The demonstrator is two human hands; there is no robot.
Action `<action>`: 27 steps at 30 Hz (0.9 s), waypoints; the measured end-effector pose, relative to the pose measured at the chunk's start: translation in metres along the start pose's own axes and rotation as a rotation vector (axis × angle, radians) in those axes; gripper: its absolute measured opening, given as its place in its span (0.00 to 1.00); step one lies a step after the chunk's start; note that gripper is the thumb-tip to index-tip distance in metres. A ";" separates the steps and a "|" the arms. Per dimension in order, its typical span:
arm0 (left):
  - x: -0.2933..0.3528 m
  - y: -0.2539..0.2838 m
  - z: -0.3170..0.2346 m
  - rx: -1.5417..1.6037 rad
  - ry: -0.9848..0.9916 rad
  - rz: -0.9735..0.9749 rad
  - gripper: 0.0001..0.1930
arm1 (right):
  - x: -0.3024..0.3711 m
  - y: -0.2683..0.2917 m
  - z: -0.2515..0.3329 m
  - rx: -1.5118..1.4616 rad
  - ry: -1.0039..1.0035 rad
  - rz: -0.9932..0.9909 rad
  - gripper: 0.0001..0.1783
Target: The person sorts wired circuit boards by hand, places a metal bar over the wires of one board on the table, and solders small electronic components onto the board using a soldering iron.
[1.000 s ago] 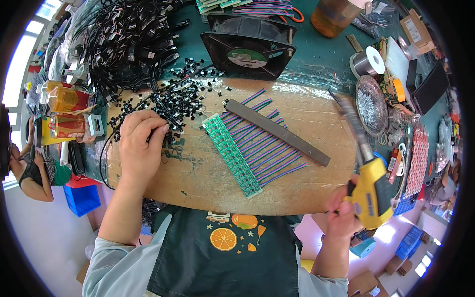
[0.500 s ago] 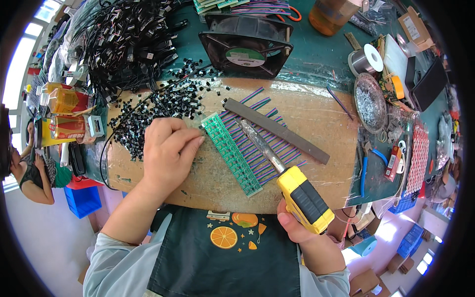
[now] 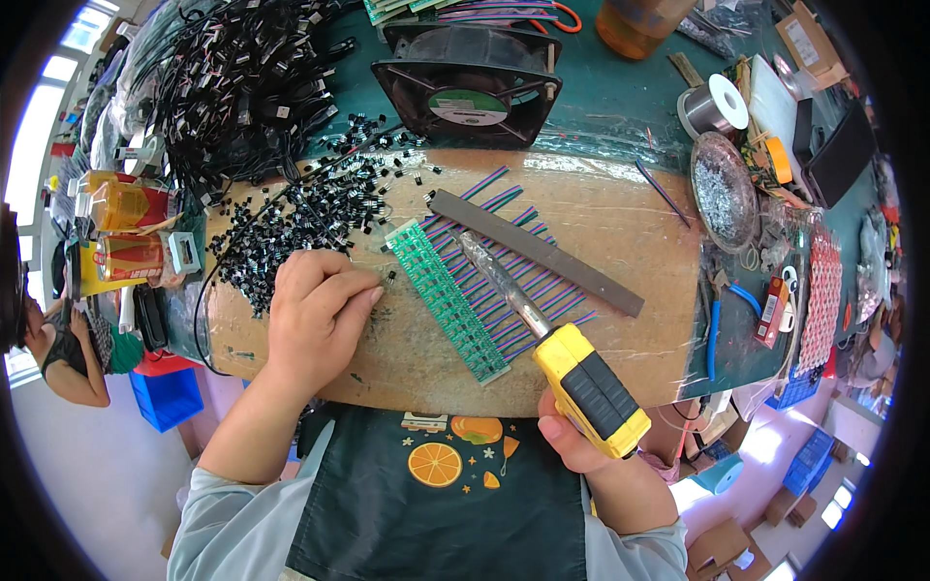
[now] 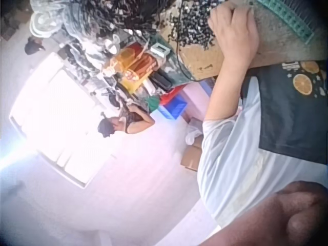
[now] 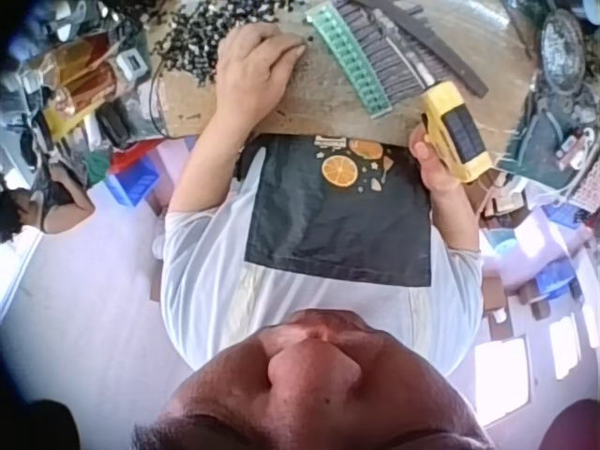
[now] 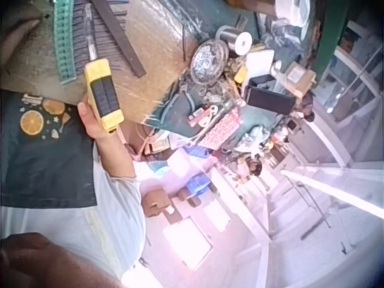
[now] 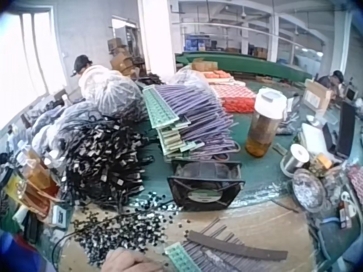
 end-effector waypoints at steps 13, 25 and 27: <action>-0.001 -0.007 -0.010 0.039 -0.007 0.123 0.06 | 0.003 0.001 -0.003 0.055 -0.012 0.019 0.11; 0.006 -0.008 -0.011 0.406 0.128 0.097 0.08 | -0.003 -0.012 0.009 0.314 0.028 0.072 0.09; 0.011 -0.012 -0.022 0.602 0.171 0.177 0.07 | -0.015 -0.029 0.022 0.404 0.098 0.100 0.09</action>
Point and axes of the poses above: each hand's wrist, its own x-axis away from the middle knuckle, its own y-axis out of the back of the hand, z = x × y, the point moved 9 cm from there along -x, towards the middle knuckle, and after that the axes turned 8 degrees about -x, right-handed, at the moved point
